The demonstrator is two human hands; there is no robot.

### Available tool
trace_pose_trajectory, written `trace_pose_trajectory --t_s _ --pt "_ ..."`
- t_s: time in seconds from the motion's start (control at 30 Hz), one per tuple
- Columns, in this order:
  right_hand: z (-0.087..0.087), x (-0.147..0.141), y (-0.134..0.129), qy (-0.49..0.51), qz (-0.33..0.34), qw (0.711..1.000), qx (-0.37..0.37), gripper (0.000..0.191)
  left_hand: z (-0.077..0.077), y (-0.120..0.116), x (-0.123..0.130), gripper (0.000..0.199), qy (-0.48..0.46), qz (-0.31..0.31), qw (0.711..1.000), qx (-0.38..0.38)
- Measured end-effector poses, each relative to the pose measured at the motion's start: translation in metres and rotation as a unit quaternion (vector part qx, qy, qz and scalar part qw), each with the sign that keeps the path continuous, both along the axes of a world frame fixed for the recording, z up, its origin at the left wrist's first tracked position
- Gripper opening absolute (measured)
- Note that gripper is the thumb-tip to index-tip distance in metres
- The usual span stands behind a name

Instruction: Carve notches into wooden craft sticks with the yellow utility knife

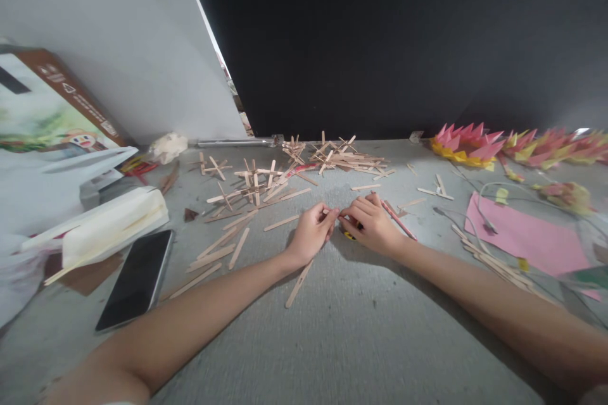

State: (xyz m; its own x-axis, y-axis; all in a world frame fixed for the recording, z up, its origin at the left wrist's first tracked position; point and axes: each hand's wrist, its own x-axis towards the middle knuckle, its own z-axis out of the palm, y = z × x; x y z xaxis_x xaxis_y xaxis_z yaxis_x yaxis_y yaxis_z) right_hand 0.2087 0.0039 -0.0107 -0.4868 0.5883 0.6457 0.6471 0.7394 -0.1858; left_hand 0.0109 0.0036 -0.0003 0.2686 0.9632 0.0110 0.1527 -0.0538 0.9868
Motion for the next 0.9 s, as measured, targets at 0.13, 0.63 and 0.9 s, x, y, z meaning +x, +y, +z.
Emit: trace_pose_trajectory --t_s 0.13,0.63,0.9 --pt "-0.0015 -0.0013 -0.0016 -0.031 0.0 0.998 0.052 0.025 -0.0012 -0.0001 0.0001 0.047 0.012 0.002 1.0 -0.005" --pt "-0.0009 -0.0001 0.0022 0.068 0.029 0.996 -0.044 0.022 0.0005 -0.0013 0.0006 0.051 -0.014 0.011 1.0 -0.017" --pt "-0.0007 0.0001 0.0016 0.058 0.025 0.996 -0.057 0.023 -0.0019 -0.0003 -0.0002 0.049 -0.014 0.006 1.0 -0.014"
